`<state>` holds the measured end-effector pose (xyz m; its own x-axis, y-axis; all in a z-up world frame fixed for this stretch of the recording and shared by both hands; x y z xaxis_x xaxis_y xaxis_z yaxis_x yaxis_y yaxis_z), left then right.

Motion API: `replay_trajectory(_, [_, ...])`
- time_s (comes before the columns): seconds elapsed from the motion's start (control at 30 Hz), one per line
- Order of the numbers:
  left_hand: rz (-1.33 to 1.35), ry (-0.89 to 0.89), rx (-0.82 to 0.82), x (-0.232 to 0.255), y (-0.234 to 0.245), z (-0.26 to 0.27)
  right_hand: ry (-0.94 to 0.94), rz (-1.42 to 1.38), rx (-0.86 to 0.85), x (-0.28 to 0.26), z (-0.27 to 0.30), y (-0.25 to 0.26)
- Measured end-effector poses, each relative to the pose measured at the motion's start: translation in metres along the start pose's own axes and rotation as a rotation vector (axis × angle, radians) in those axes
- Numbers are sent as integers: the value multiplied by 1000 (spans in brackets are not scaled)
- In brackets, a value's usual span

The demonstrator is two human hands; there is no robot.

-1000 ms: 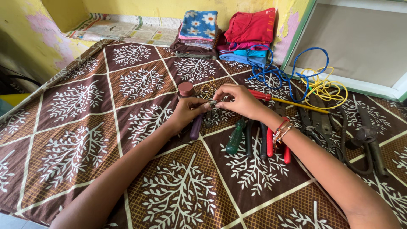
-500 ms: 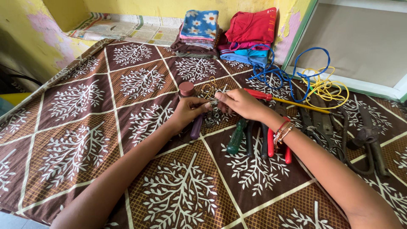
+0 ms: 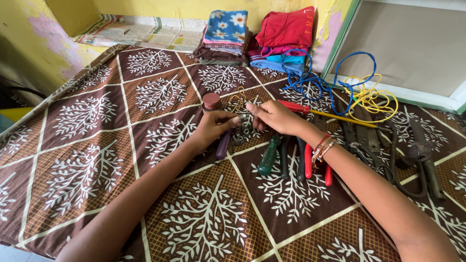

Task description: The person organizes various tools and hardware on a patterned mat. They pick up and place down pliers, screwdrivers, and shears, and handle small metal components and wires.

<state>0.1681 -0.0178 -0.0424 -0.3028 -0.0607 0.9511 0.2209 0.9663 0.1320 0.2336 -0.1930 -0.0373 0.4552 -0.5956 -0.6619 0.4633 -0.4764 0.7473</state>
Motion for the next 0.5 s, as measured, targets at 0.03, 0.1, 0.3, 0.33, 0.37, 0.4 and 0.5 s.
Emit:
replay_trajectory(0.03, [7, 7, 0, -1, 0, -1, 127, 5, 32, -15, 3, 5])
replay_trajectory(0.1, [6, 9, 2, -2, 1, -1, 382, 12, 97, -48, 14, 15])
replay_trajectory(0.3, [18, 8, 2, -2, 1, -2, 621, -46, 154, -70, 25, 13])
replay_trajectory(0.33, [20, 15, 7, -2, 2, -2, 434, -18, 151, -52, 15, 11])
replay_trajectory(0.37, [22, 26, 13, -3, 2, -1, 245, 9, 141, -32, 8, 9])
replay_trajectory(0.4, [5, 27, 18, -3, 2, 0, 57, 38, 127, -13, 4, 7])
replay_trajectory(0.5, [-29, 18, 17, -1, 2, -2, 44, 26, 204, -12, 4, 18])
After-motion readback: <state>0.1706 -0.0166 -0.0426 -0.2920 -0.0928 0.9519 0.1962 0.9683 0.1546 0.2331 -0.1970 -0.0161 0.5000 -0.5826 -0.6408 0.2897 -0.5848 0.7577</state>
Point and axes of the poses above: each hand's wrist, its own z-axis away from the middle knuckle, its own y-axis out of the back of the hand, x = y × z, the point moved 8 cm from there along -z, towards the middle knuckle, and after that the axes turned 6 degrees about z, right-handed, at the moved point
